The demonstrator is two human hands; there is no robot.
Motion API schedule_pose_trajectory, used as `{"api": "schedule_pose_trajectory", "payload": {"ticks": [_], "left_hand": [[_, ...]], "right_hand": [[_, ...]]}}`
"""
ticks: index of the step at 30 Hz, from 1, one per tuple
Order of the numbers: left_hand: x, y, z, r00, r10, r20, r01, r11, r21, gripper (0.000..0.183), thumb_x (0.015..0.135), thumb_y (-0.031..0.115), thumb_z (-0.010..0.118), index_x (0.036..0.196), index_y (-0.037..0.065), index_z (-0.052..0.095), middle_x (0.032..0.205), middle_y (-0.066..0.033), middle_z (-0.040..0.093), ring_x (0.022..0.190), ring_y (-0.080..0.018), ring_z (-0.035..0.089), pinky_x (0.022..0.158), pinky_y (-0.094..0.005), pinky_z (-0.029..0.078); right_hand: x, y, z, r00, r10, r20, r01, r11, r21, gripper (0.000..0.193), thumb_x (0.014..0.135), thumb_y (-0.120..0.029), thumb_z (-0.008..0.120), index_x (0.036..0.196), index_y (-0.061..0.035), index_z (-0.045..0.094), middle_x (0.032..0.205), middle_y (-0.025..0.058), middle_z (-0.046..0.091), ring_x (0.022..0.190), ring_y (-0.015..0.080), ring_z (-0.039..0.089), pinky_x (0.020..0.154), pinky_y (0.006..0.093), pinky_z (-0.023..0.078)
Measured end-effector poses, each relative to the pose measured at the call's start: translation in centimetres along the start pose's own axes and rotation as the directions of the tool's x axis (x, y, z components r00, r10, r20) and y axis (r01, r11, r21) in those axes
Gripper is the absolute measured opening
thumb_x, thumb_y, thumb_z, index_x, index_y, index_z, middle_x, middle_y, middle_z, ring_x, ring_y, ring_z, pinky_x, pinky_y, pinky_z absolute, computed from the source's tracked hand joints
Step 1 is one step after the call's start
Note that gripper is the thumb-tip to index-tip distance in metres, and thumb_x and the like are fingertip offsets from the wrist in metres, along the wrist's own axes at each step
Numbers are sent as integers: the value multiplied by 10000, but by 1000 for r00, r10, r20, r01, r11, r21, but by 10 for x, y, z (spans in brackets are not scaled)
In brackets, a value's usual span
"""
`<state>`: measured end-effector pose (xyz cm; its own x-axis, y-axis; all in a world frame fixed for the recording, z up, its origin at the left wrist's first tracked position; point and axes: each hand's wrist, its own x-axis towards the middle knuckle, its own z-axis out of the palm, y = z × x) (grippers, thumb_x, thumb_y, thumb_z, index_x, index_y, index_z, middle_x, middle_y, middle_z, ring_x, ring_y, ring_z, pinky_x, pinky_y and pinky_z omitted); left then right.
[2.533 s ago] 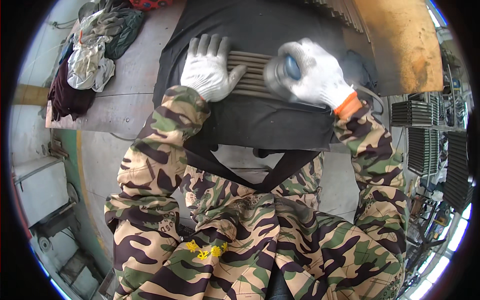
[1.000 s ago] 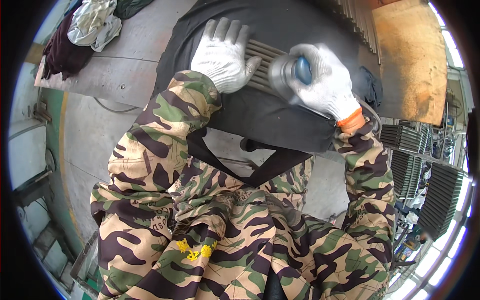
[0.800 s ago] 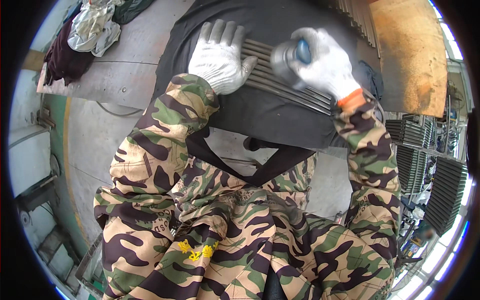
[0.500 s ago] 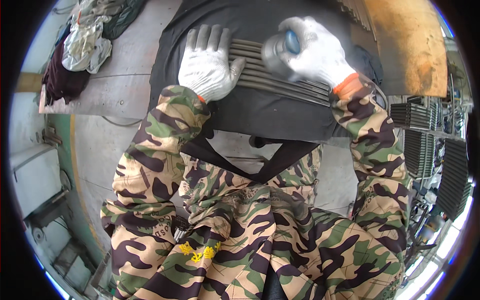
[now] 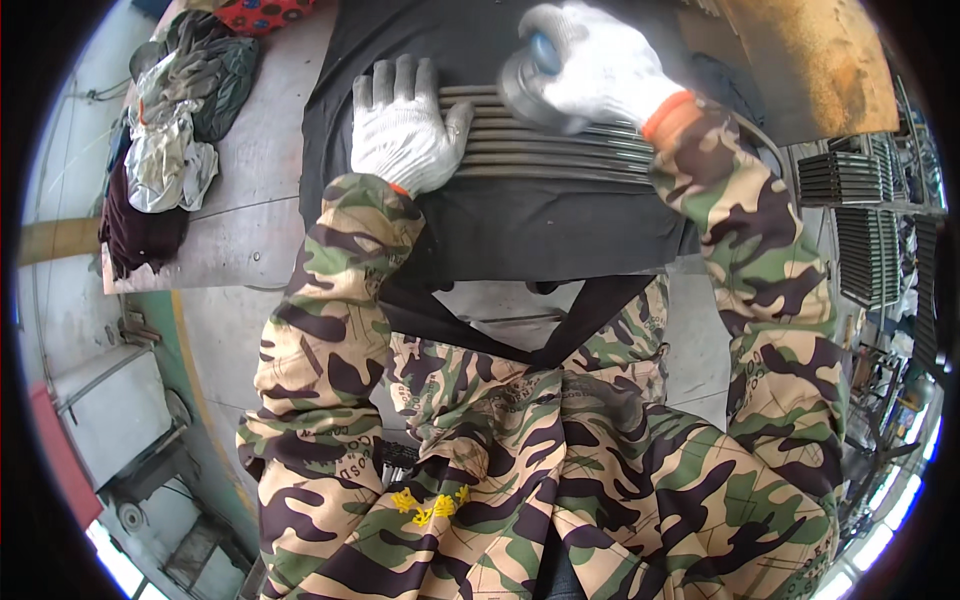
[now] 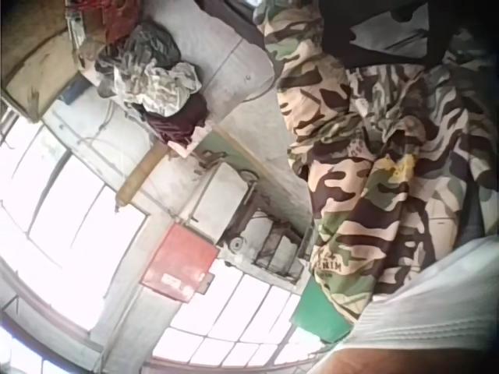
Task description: Grinding the ends of a bundle of metal pipes on a workbench using a handheld power tool.
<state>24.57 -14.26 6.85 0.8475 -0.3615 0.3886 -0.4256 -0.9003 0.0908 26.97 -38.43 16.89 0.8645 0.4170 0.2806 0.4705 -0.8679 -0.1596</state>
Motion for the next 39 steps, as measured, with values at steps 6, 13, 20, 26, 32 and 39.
{"api": "schedule_pose_trajectory", "payload": {"ticks": [6,13,20,26,32,39], "left_hand": [[-22,5,-12,1000,1,9,-1,1000,5,679,1002,451,632,1455,-50,565,1453,-242,598,1348,-437,527,1182,-566,358],[-1,4,-16,979,-91,184,96,995,-16,703,1020,473,607,1488,-49,558,1529,-251,577,1446,-448,488,1240,-571,328],[4,-5,-2,999,-45,2,45,998,52,653,1021,463,607,1419,-54,600,1399,-237,639,1341,-426,551,1178,-552,381],[-9,6,-15,998,-41,58,41,999,-3,654,994,444,630,1407,-62,594,1390,-238,630,1324,-420,547,1151,-551,390],[12,-4,-3,996,-80,43,78,995,57,649,1032,469,589,1452,-26,583,1491,-235,597,1417,-431,512,1215,-556,360],[13,-15,1,992,-100,71,90,987,137,663,1051,483,568,1484,-19,572,1516,-221,590,1432,-433,510,1214,-564,363]], "right_hand": [[-10,-11,-5,999,16,48,-17,1000,18,343,898,-366,727,1100,-90,743,973,236,727,973,437,729,881,515,599],[-13,3,3,991,21,134,-15,999,-41,408,908,-384,707,1282,-224,708,1204,147,699,1180,359,707,1002,493,584],[-20,15,2,993,92,73,-87,994,-66,395,917,-356,702,1281,-204,719,1190,153,718,1165,373,710,993,491,583],[-35,12,-4,996,3,94,0,999,-37,411,910,-367,703,1286,-203,715,1226,151,708,1171,372,710,1000,489,582],[-24,25,-16,979,121,166,-112,992,-64,451,920,-363,693,1340,-198,684,1241,156,702,1200,385,696,1023,479,572],[-65,26,-15,998,12,65,-12,1000,8,383,910,-365,727,1248,-184,714,1145,165,697,1139,372,709,967,484,590]]}}
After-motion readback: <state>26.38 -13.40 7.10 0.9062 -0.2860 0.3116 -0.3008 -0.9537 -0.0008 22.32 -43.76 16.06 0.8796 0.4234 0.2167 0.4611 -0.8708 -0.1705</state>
